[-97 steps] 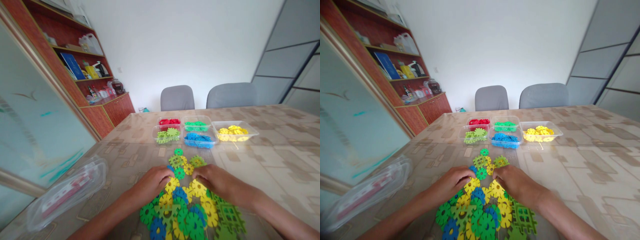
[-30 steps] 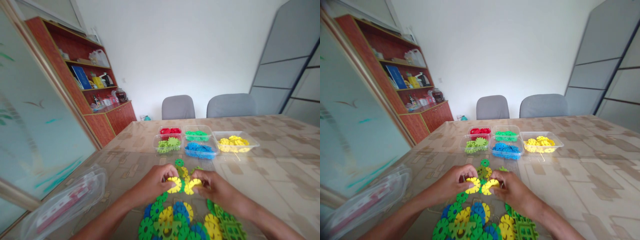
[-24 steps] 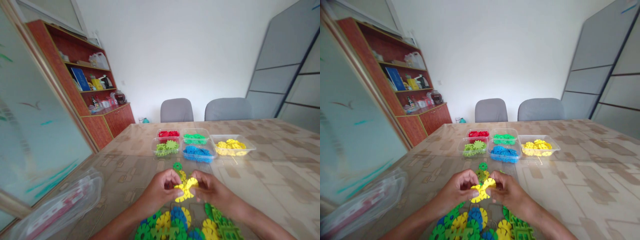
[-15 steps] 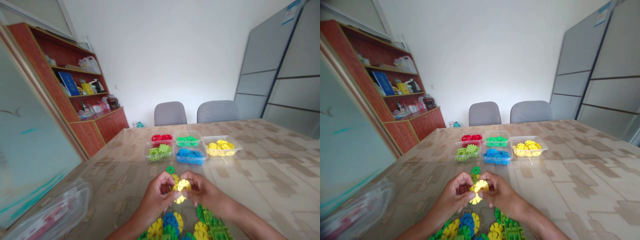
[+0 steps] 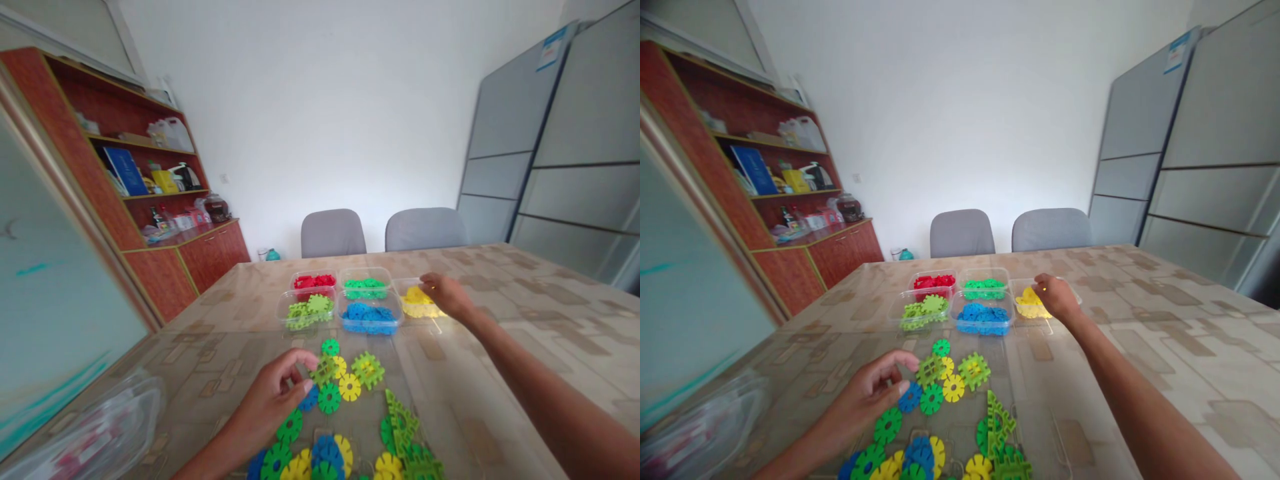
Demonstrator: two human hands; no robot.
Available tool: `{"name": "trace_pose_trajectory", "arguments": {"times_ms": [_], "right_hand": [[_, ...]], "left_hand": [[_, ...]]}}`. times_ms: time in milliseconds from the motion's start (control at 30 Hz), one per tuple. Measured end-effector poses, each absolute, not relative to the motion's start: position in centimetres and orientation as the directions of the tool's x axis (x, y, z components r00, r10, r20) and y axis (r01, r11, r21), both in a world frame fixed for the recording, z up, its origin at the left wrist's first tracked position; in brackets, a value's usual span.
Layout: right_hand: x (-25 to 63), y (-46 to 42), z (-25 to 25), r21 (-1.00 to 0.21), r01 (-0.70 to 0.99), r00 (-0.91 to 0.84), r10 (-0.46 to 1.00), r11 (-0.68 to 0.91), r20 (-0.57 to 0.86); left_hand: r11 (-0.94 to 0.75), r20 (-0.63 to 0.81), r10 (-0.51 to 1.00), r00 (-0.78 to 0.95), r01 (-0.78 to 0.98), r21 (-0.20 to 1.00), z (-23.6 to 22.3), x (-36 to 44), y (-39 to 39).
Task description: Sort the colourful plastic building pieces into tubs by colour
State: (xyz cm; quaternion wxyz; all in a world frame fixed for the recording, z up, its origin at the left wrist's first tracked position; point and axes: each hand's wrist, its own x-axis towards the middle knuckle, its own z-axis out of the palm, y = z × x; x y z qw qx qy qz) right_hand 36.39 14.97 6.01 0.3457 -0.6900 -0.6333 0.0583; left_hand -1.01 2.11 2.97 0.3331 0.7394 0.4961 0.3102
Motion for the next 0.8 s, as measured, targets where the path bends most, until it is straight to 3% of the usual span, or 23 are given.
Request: {"name": "trace_pose_trajectory", "arguments": {"times_ms": [100, 200, 300, 367, 433, 633, 800], "right_hand": [[37.5, 14.0, 6.6, -0.508, 0.862, 0.208, 0.903, 0.013, 0.376], [37.3, 12.5, 7.3, -0.494, 0.865, 0.114, 0.924, 0.089, 0.366], [34.6, 10.3, 6.9, -0.523, 0.796, -0.162, 0.94, 0.305, 0.301], [32.1, 8.4, 6.0, -0.551, 0.671, -0.439, 0.865, 0.496, 0.244], [29.6, 6.5, 4.9, -0.533, 0.618, -0.596, 0.787, 0.578, 0.162], [26.0, 4.3, 3.2, -0.338, 0.729, -0.632, 0.775, 0.596, 0.004], [25.5, 5.2, 2.9, -0.3, 0.761, -0.595, 0.803, 0.575, 0.029]], "left_hand": [[-0.33, 0.15, 0.933, 0.327, 0.61, 0.721, 2.9, -2.0, 2.9], [-0.389, 0.186, 0.918, 0.351, 0.698, 0.602, 2.3, -2.7, 3.9], [-0.442, 0.214, 0.895, 0.392, 0.708, 0.552, 1.5, -2.4, 4.3], [-0.478, 0.187, 0.871, 0.455, 0.693, 0.54, 1.3, -1.9, 4.1], [-0.521, 0.155, 0.84, 0.52, 0.69, 0.503, 1.4, -1.5, 3.7], [-0.527, 0.156, 0.844, 0.513, 0.74, 0.418, 2.1, -1.3, 3.0], [-0.627, 0.16, 0.765, 0.624, 0.666, 0.404, 2.0, -0.8, 3.0]]}}
